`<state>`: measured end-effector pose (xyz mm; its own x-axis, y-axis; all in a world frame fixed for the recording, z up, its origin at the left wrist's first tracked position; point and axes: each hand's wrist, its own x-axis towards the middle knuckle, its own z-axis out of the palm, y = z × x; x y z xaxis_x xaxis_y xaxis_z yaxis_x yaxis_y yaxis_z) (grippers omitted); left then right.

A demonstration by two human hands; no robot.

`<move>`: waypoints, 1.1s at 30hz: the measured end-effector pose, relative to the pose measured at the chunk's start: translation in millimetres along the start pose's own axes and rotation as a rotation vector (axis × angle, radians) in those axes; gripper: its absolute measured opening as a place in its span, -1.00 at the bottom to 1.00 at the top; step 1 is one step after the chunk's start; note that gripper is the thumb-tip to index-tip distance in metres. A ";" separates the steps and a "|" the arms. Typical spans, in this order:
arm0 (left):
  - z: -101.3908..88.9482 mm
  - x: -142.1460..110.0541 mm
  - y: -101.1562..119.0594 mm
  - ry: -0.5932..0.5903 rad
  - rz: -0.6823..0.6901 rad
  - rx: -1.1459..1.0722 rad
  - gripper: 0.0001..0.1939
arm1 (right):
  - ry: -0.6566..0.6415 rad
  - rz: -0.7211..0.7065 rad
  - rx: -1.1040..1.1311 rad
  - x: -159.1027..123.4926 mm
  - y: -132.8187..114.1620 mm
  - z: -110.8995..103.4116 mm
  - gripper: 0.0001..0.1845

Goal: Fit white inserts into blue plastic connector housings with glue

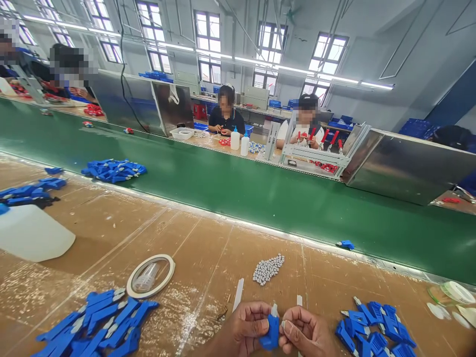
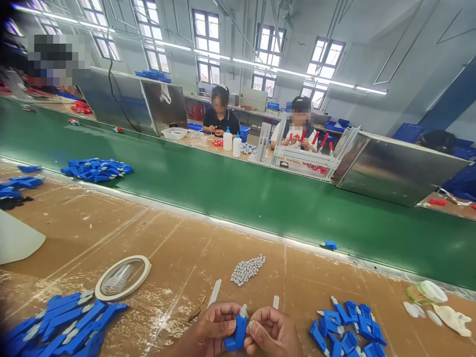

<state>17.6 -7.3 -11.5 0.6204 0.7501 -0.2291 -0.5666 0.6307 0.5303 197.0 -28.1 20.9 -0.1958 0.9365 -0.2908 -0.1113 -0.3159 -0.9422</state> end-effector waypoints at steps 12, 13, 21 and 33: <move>2.3 -2.3 -0.9 0.076 0.022 0.097 -0.63 | 0.070 -0.073 -0.058 -2.3 0.3 10.0 -0.52; 2.0 -2.2 -1.8 0.079 0.031 0.110 -0.61 | 0.086 -0.085 -0.067 -2.7 0.8 10.5 -0.53; 0.1 -6.0 -0.6 0.030 0.233 0.512 -0.52 | 0.123 -0.073 -0.103 -6.4 -1.2 13.1 -0.53; 1.7 -10.6 -6.3 -0.007 0.230 0.478 -0.51 | -0.029 0.136 0.372 4.8 19.8 4.1 -0.54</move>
<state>15.5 -19.6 -11.0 0.5138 0.8559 -0.0581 -0.3796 0.2876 0.8793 189.8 -30.5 1.5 -0.2599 0.8793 -0.3991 -0.4271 -0.4754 -0.7691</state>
